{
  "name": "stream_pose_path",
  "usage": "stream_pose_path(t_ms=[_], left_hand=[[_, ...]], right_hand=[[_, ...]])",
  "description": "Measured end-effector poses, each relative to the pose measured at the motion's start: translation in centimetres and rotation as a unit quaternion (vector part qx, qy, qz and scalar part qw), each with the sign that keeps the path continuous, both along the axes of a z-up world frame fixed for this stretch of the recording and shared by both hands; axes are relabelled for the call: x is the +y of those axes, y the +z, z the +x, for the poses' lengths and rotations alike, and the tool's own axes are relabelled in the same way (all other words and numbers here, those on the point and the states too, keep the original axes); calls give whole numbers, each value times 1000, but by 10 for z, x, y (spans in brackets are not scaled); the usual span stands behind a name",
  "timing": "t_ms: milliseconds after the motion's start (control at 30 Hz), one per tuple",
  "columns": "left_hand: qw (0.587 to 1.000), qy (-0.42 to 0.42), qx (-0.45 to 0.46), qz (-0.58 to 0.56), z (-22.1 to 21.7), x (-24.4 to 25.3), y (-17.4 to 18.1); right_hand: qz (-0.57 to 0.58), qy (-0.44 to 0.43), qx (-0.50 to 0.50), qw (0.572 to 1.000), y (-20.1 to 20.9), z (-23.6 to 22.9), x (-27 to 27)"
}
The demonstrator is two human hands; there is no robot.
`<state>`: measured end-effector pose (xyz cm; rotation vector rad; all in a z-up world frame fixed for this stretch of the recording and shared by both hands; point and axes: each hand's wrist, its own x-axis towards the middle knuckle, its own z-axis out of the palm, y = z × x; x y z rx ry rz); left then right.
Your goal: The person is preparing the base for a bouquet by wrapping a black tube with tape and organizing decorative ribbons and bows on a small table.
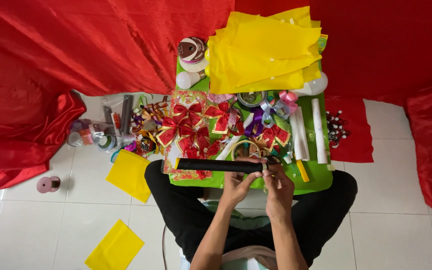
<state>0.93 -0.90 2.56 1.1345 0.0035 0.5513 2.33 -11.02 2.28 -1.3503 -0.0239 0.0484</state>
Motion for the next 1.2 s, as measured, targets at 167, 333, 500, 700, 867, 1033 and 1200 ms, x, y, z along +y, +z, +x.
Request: stream_pose_path(t_ms=[167, 333, 500, 700, 867, 1033, 1200], left_hand=[[1000, -7, 1, 2, -2, 1, -3], [1000, -4, 8, -1, -3, -2, -6], [1000, -6, 10, 3, -3, -1, -9], [1000, -3, 9, 14, -2, 0, -3], [999, 0, 17, 34, -2, -2, 1], [998, -2, 7, 68, -3, -1, 3], [993, 9, -17, 120, -2, -1, 2]], right_hand=[[-2, 0, -4, 1000, -9, 1, -4], [-7, -7, -2, 1000, -12, 0, -4], [-4, -12, -1, 1000, -18, -1, -5], [5, -17, 7, 1000, -4, 0, -2], [51, -29, 31, 998, -11, 4, -3], [77, -41, 58, 995, -10, 5, -2], [97, -64, 127, 985, 10, 7, 7]])
